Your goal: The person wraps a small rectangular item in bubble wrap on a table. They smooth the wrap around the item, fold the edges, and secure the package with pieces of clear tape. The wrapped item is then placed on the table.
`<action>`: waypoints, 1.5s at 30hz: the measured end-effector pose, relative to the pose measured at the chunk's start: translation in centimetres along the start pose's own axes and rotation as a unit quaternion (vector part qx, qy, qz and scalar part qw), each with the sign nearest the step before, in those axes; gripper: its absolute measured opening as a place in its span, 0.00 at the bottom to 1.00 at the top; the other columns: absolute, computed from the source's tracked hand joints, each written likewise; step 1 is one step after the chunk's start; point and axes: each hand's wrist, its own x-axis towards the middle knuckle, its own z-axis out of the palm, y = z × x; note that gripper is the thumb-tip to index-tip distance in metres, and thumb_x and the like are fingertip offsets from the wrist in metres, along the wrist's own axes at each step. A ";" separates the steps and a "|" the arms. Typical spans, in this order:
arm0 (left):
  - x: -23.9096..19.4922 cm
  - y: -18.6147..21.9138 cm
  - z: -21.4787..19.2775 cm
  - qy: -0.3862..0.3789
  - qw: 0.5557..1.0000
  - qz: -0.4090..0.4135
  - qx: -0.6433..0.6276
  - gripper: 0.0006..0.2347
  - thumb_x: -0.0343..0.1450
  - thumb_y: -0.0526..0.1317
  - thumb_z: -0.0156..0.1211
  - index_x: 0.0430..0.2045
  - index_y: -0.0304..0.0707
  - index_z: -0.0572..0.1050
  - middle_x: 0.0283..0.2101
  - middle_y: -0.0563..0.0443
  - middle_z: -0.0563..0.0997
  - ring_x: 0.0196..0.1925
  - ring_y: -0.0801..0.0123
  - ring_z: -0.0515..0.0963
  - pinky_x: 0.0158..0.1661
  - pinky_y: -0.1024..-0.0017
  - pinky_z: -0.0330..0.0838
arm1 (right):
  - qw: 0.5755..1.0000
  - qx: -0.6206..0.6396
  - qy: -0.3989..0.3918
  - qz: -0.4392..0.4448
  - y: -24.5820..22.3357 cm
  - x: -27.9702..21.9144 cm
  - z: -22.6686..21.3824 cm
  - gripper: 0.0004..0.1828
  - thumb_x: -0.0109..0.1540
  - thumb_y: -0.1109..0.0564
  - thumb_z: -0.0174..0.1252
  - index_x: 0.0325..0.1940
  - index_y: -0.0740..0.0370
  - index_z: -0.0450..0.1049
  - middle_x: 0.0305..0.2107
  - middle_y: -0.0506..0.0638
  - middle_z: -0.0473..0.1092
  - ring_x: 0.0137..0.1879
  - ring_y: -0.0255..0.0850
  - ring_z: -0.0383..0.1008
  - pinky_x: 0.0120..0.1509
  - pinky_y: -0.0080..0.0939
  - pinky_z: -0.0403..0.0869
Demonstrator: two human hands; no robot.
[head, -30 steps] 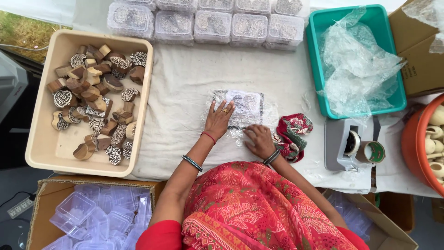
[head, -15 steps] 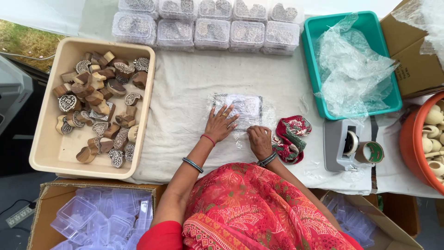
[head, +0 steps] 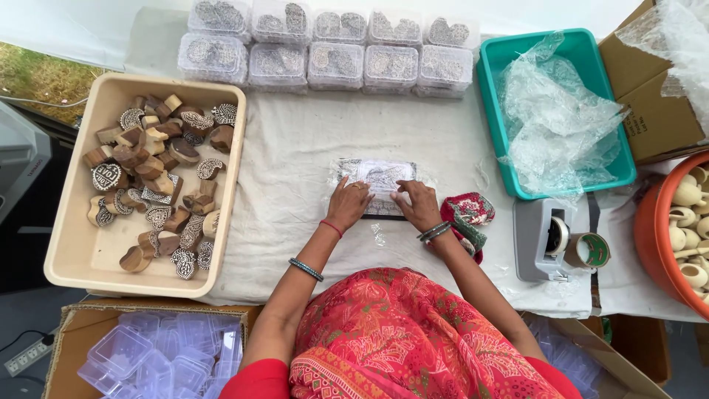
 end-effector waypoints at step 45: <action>1.6 6.3 -2.8 -0.154 0.983 -0.014 0.095 0.27 0.76 0.50 0.49 0.71 0.47 0.57 0.76 0.56 0.55 0.77 0.63 0.53 0.72 0.58 0.47 | 0.992 0.045 -0.035 0.115 10.0 6.2 3.8 0.13 0.62 0.51 0.65 0.35 0.65 0.81 0.44 0.49 0.79 0.37 0.47 0.79 0.45 0.47 0.76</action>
